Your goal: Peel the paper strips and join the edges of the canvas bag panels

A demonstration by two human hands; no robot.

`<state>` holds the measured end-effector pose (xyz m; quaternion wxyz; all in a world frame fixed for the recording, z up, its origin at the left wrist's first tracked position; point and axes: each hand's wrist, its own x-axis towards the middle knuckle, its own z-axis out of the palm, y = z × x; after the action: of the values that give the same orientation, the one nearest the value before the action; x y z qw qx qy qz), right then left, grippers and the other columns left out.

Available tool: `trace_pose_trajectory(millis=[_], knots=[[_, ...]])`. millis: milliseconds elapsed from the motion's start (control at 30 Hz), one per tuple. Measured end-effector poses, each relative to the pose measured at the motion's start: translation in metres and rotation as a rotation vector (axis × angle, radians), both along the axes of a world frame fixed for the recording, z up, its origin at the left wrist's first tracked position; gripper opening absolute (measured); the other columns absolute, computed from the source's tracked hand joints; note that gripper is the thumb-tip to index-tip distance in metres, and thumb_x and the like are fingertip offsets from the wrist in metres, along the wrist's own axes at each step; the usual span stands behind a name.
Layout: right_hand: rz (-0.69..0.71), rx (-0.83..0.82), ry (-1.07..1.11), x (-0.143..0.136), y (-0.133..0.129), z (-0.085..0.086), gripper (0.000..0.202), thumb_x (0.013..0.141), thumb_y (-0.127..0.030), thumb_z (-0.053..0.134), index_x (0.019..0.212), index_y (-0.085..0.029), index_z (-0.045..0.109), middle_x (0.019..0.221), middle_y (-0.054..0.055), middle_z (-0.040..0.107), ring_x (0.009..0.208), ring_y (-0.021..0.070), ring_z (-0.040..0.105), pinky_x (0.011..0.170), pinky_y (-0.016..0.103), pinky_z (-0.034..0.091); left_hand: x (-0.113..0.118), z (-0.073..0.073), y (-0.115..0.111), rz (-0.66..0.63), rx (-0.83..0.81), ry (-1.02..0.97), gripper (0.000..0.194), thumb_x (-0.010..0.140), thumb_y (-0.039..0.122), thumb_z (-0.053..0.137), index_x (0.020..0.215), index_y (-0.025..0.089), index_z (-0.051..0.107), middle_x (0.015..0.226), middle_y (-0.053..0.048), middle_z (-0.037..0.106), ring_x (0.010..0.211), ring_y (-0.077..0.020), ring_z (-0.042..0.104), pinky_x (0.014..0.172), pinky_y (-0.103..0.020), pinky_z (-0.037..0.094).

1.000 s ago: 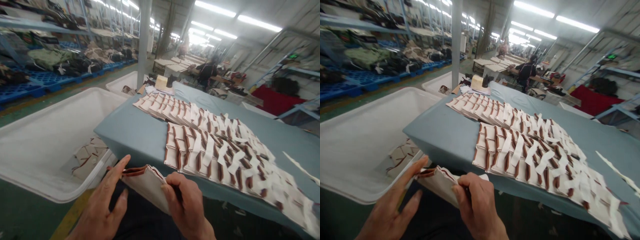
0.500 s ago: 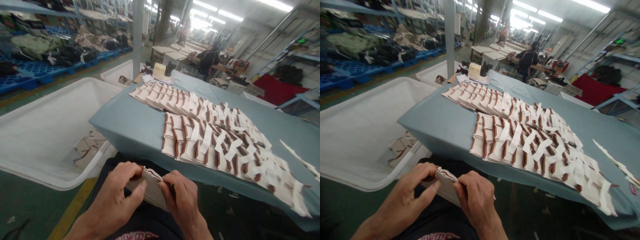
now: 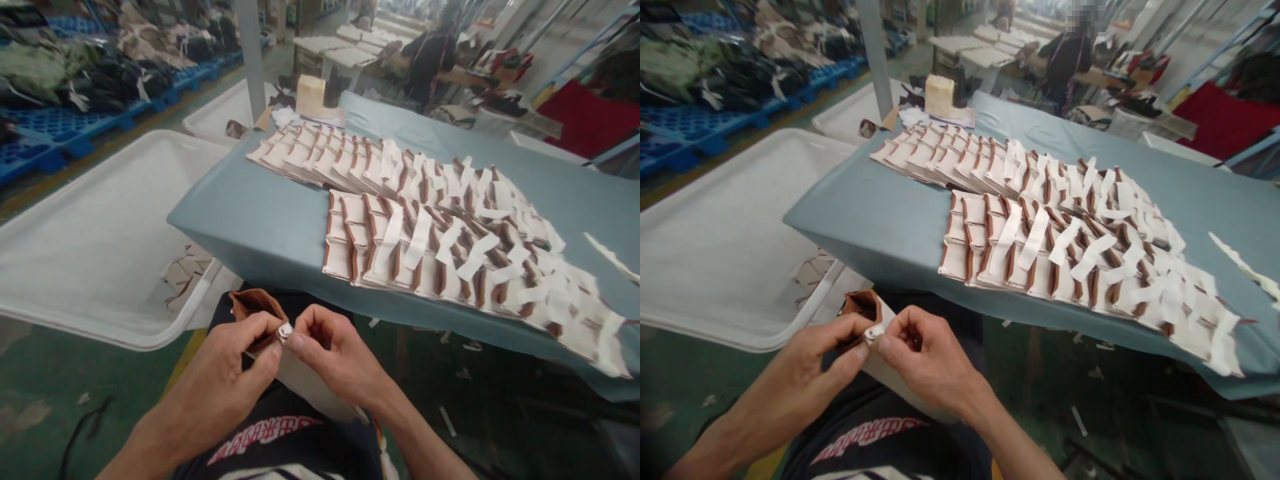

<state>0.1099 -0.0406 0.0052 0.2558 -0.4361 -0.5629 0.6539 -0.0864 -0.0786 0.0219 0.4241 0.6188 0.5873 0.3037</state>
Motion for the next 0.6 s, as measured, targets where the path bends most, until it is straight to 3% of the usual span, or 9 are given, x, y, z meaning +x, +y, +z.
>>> trace_pose_trajectory(millis=[200,333,500,600], knots=[[0.063,-0.162,0.046,0.001,0.001,-0.006,0.043,0.09,-0.062,0.073,0.081,-0.023,0.056,0.065,-0.008,0.048,0.056,0.0094,0.039,0.051,0.022,0.031,-0.005,0.002,-0.001,-0.034,-0.008,-0.051,0.033,0.096,0.043,0.057,0.084,0.024,0.081,0.075,-0.001,0.081,0.07,-0.0233,0.075,0.068,-0.03,0.055],[0.023,-0.009,-0.022,0.004,-0.003,-0.006,0.037,0.096,-0.053,0.069,0.08,-0.022,0.057,0.067,-0.006,0.052,0.058,0.0093,0.041,0.051,0.022,0.031,-0.004,0.003,0.004,-0.06,-0.046,-0.089,0.034,0.095,0.045,0.059,0.081,0.024,0.081,0.073,0.0,0.08,0.069,-0.0219,0.072,0.065,-0.027,0.054],[-0.023,0.174,-0.095,0.003,-0.001,-0.005,0.025,0.097,-0.039,0.065,0.08,-0.022,0.057,0.067,-0.007,0.054,0.058,0.0088,0.043,0.053,0.023,0.033,-0.005,-0.01,0.006,-0.023,-0.1,-0.096,0.04,0.098,0.055,0.067,0.078,0.022,0.079,0.073,-0.001,0.078,0.07,-0.0214,0.069,0.065,-0.026,0.054],[-0.019,0.175,-0.13,0.002,0.001,-0.006,0.024,0.097,-0.038,0.063,0.08,-0.022,0.057,0.068,-0.006,0.056,0.059,0.0093,0.046,0.054,0.023,0.034,-0.008,-0.014,0.006,-0.035,-0.109,-0.13,0.04,0.101,0.052,0.064,0.083,0.021,0.081,0.076,-0.001,0.078,0.071,-0.0203,0.069,0.065,-0.025,0.054]])
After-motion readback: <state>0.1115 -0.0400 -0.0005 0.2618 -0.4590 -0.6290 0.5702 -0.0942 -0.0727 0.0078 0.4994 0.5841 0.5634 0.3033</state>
